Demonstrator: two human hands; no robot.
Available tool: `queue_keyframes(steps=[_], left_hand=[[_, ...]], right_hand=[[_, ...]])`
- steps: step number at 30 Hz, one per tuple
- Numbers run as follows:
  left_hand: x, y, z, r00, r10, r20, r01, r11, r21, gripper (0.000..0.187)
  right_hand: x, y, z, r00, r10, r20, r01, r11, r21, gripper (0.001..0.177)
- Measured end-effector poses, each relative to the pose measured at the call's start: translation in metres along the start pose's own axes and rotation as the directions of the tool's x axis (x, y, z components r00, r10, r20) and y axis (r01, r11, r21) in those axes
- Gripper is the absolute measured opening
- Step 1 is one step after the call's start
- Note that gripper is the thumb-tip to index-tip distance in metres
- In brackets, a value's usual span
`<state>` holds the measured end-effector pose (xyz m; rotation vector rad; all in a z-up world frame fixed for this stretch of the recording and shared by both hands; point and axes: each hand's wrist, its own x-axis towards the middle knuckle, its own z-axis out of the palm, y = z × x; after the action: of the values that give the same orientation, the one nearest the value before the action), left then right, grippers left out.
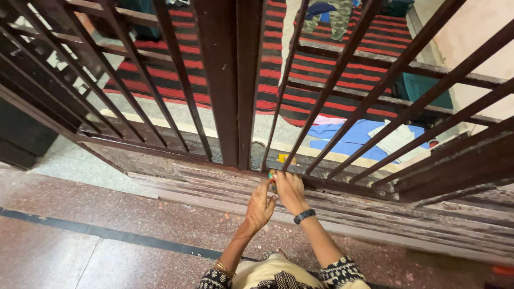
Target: The person holds a small colorful packet and attempts to open it by pulling at the plastic edges and using their fingernails while standing at a metal gate.
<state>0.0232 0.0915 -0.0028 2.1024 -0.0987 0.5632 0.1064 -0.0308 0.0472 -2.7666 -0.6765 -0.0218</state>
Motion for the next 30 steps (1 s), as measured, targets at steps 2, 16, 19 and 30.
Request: queue_keyframes(steps=[2,16,19,30], left_hand=[[0.000,-0.010,0.008,0.991,-0.129,0.033,0.133,0.943,-0.305,0.052],[0.006,-0.028,0.035,0.865,-0.401,0.302,0.473,0.450,-0.758,0.032],[0.010,-0.013,0.031,0.859,-0.382,0.340,0.482,0.383,-0.788,0.031],[0.019,-0.007,0.022,0.751,-0.529,0.396,0.585,0.254,-0.770,0.025]], right_hand=[[-0.010,0.001,-0.002,0.983,-0.102,-0.154,0.108,0.994,0.032,0.035],[-0.059,0.016,-0.020,0.934,0.029,-0.355,0.274,0.579,0.768,0.035],[-0.057,0.032,-0.015,0.969,0.218,0.113,-0.106,-0.047,0.993,0.035],[-0.082,0.003,-0.050,0.910,-0.012,-0.414,0.107,0.973,0.207,0.042]])
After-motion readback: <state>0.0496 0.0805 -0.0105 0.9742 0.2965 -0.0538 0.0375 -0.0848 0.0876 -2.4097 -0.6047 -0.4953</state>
